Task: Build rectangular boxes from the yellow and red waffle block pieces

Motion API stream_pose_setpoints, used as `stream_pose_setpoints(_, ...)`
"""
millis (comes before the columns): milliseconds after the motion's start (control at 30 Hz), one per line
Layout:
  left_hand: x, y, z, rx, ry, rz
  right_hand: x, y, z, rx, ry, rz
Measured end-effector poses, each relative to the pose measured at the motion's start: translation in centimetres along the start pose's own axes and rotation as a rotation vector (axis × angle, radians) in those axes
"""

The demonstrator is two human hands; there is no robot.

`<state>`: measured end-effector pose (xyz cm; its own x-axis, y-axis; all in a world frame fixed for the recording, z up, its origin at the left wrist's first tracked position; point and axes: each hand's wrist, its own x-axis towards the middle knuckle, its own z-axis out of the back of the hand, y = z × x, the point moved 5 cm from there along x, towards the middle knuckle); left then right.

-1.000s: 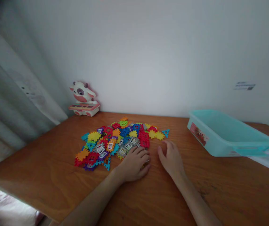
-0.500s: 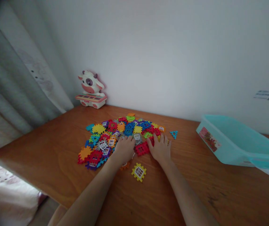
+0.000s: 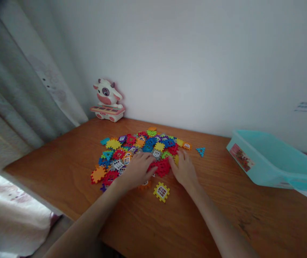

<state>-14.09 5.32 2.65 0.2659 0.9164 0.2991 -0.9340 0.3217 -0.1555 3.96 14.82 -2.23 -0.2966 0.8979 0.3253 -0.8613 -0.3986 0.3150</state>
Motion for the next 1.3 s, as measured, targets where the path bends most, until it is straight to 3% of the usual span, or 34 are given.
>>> stream_pose_setpoints(100, -2.7, -4.1, -0.7, -0.138, 0.037, -0.339, 1.3, -3.2, 1.8, -0.141, -0.076, 0.018)
stream_pose_setpoints(167, -4.1, -6.0, -1.8, -0.152, 0.078, -0.51, 2.2, -5.9, 2.1, -0.256, -0.019, -0.106)
stream_pose_setpoints(233, -4.6, -6.4, -2.7, -0.147, 0.1, -0.532, 2.6, -8.1, 1.6, -0.293, 0.125, -0.211)
stream_pose_setpoints(333, -4.4, -5.2, -3.5, -0.147, 0.139, -0.46, 2.1, -9.2, 0.8, -0.286, 0.217, -0.199)
stream_pose_setpoints(433, -4.2, -3.5, -3.3, -0.161, 0.163, -0.438, 0.7, -8.2, 0.1, -0.278, 0.235, -0.133)
stream_pose_setpoints(567, -4.3, -1.7, -2.7, -0.177, 0.171, -0.446, -1.3, -5.0, -0.6, -0.272, 0.219, -0.079)
stream_pose_setpoints(833, -3.8, 2.0, -2.1, -0.224, 0.087, -0.324, -2.4, 0.9, -0.6, -0.204, 0.13, -0.099)
stream_pose_setpoints(1100, -3.2, 2.8, -1.6, -0.236, 0.066, -0.287, -3.2, 2.5, 0.0, -0.155, 0.073, 0.052)
stream_pose_setpoints(1300, -1.6, 1.6, -1.2, -0.157, 0.094, -0.23, -3.7, 4.2, 0.4, 0.107, 0.071, 0.198)
